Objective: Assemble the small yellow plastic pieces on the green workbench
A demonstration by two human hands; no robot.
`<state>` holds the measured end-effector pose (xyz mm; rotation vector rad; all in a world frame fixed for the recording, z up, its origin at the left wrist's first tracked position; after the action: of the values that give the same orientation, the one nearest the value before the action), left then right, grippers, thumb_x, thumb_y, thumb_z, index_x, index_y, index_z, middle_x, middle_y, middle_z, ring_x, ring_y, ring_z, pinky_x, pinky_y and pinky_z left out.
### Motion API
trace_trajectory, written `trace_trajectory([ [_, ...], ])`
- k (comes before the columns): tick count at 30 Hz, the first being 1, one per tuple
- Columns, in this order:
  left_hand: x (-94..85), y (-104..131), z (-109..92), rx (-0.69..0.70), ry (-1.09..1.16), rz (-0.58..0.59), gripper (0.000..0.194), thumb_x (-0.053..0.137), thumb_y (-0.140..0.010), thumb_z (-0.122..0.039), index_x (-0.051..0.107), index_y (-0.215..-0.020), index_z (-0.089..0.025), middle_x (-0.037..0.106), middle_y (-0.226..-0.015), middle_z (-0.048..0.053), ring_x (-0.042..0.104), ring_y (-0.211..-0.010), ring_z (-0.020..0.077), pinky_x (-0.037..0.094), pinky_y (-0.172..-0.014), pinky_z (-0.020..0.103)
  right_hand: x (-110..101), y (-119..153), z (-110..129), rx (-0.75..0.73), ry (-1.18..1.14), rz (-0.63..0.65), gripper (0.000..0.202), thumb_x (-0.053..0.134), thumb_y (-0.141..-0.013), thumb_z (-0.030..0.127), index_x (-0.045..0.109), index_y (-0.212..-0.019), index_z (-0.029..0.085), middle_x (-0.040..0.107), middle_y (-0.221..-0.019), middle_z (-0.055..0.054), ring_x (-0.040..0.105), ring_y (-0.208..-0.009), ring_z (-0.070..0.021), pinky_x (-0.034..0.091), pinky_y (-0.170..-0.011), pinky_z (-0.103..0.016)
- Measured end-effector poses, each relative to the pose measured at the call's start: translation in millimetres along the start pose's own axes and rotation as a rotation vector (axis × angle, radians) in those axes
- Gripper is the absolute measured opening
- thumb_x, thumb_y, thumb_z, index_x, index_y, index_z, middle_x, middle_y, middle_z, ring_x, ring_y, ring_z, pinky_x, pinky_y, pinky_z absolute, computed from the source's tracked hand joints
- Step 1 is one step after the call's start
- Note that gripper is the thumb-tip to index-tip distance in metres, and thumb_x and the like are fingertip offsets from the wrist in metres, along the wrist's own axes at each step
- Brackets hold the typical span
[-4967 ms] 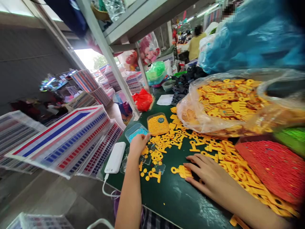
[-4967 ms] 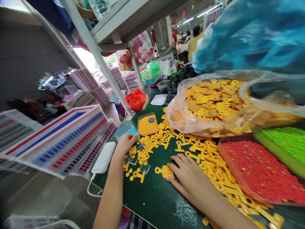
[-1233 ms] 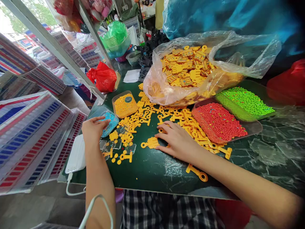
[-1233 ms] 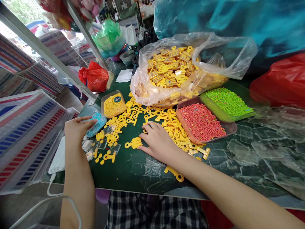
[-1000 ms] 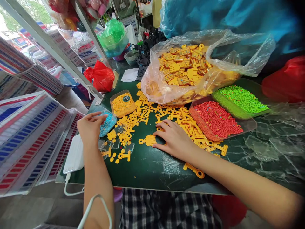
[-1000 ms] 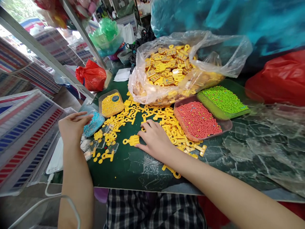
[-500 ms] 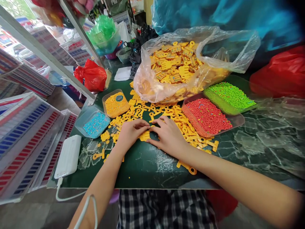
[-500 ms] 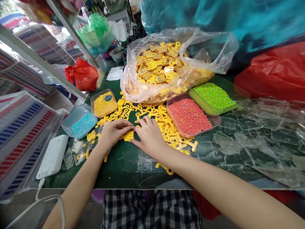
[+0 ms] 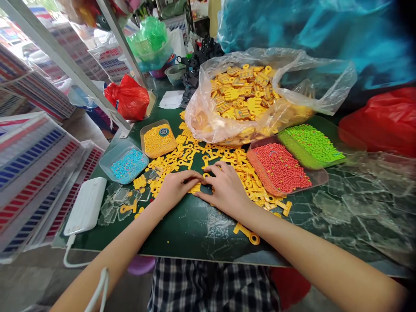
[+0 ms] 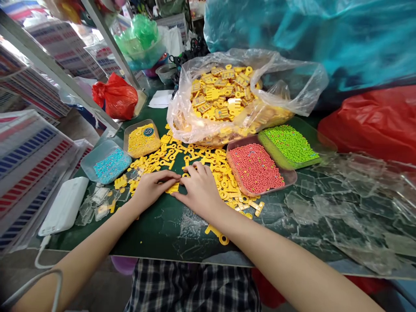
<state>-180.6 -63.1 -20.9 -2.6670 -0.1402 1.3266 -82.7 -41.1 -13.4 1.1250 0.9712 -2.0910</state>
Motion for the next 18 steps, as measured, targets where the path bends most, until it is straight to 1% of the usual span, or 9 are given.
trace_trajectory([
  [4,1.8,3.0,6.1,-0.044,0.066,0.014,0.025,0.054,-0.092,-0.044,0.068,-0.095,-0.023,0.077,-0.092,0.001,0.072,-0.083,0.0161,0.055,-0.074,0.023,1.9,-0.3,0.0,0.003,-0.003,0.024,0.029,0.073,-0.079,0.049,0.077,-0.087,0.022,0.07,-0.114,-0.007,0.049,-0.11,-0.0293,0.039,-0.09,-0.042],
  [10,6.0,3.1,4.6,-0.057,0.055,0.031,0.025,0.051,-0.093,-0.043,0.067,-0.095,-0.024,0.076,-0.095,0.001,0.072,-0.083,0.016,0.056,-0.076,0.024,3.3,-0.5,0.9,-0.006,-0.02,0.025,0.027,0.071,-0.081,0.047,0.077,-0.089,0.022,0.071,-0.113,-0.007,0.05,-0.107,-0.0283,0.04,-0.088,-0.041],
  [14,7.0,0.1,4.4,-0.089,0.193,0.032,0.027,0.054,-0.091,-0.046,0.066,-0.094,-0.022,0.076,-0.093,0.002,0.073,-0.084,0.0172,0.058,-0.08,0.027,3.9,-0.3,0.0,-0.005,-0.024,0.028,0.029,0.071,-0.081,0.047,0.077,-0.092,0.021,0.07,-0.114,-0.007,0.05,-0.107,-0.0282,0.041,-0.089,-0.041],
  [18,-0.5,-2.7,16.3,-0.194,0.339,-0.017,0.035,0.064,-0.083,-0.054,0.067,-0.092,-0.02,0.076,-0.092,0.005,0.073,-0.087,0.0209,0.059,-0.084,0.032,3.8,-0.2,0.7,-0.017,-0.028,0.027,0.027,0.072,-0.081,0.047,0.077,-0.089,0.022,0.07,-0.113,-0.006,0.049,-0.106,-0.0277,0.041,-0.088,-0.04],
])
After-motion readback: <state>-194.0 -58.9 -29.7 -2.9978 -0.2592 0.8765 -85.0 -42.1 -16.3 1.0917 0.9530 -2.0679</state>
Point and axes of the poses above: each hand's wrist, its own y-axis away from the middle knuckle, its own x-axis out of the palm, z = x × y, the point moved 10 cm from there along -y, towards the middle knuckle
